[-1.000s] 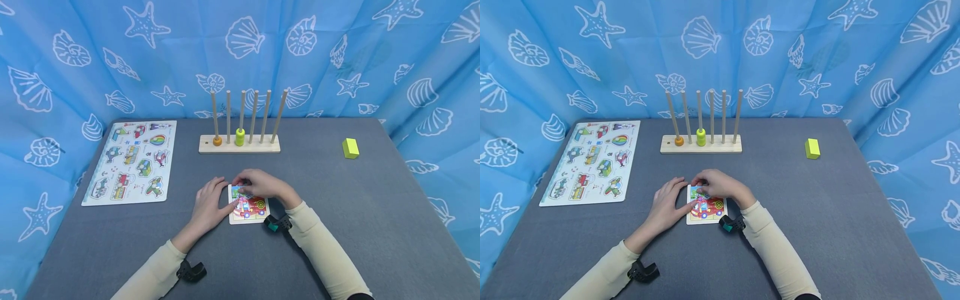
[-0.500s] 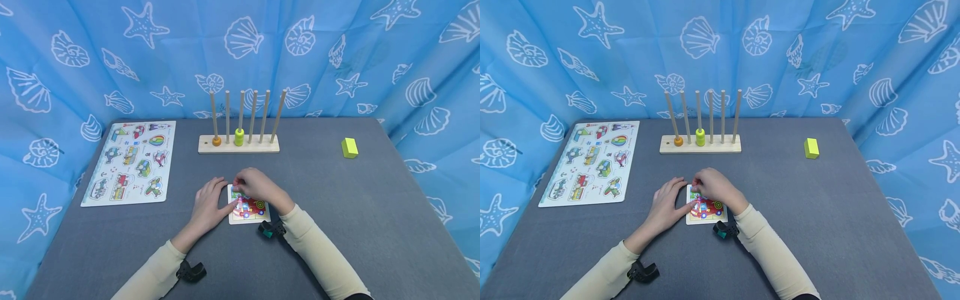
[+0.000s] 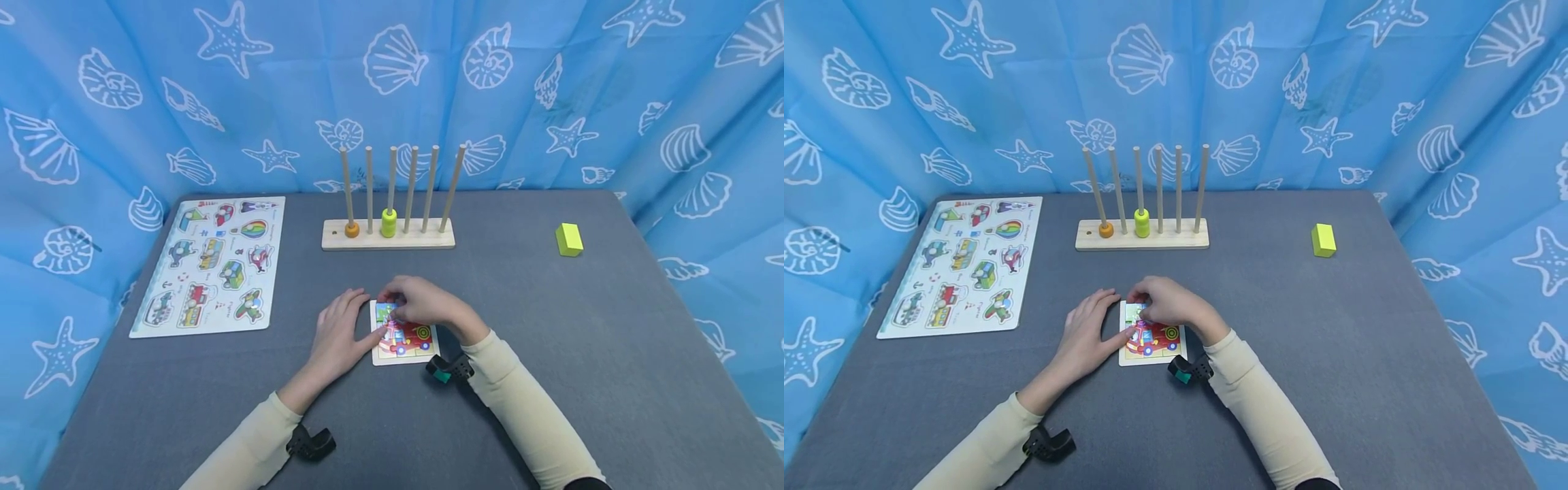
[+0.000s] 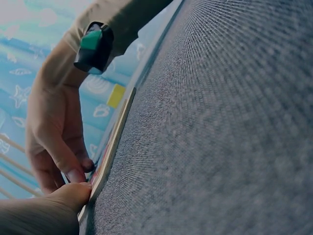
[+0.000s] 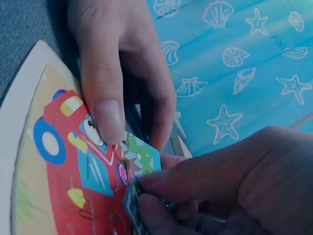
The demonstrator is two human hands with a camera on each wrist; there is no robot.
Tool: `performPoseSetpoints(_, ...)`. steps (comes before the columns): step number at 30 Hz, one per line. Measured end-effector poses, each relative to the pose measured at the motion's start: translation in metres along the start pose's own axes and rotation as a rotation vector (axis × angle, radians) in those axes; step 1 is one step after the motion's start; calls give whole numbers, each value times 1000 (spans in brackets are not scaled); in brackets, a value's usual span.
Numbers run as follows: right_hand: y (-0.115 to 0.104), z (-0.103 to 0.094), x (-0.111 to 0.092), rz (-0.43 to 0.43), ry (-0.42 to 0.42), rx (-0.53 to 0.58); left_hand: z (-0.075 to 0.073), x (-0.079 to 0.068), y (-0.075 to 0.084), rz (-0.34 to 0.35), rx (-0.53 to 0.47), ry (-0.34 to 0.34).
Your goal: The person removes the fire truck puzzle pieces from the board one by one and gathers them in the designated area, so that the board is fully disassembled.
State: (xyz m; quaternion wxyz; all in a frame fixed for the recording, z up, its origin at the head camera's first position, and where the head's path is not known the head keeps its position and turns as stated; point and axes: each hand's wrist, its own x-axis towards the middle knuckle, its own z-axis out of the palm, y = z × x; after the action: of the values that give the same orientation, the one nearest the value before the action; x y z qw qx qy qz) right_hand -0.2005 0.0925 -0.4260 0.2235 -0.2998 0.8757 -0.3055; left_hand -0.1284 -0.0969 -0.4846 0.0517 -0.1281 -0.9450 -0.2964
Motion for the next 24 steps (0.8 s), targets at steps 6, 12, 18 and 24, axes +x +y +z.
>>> performPoseSetpoints(6, 4, 2, 1, 7, 19, 44, 0, 0, -1, 6, 3, 0)
performPoseSetpoints(12, 8, 3, 3, 17, -2, 167, 0, 0, -1, 4, 8, 0)
performPoseSetpoints(18, 15, -2, 3, 1, -59, 268, 2, 1, -2, 4, 15, -2)
performPoseSetpoints(24, 19, -8, -1, -54, -110, 256, 2, 1, -2, 13, 18, 0)
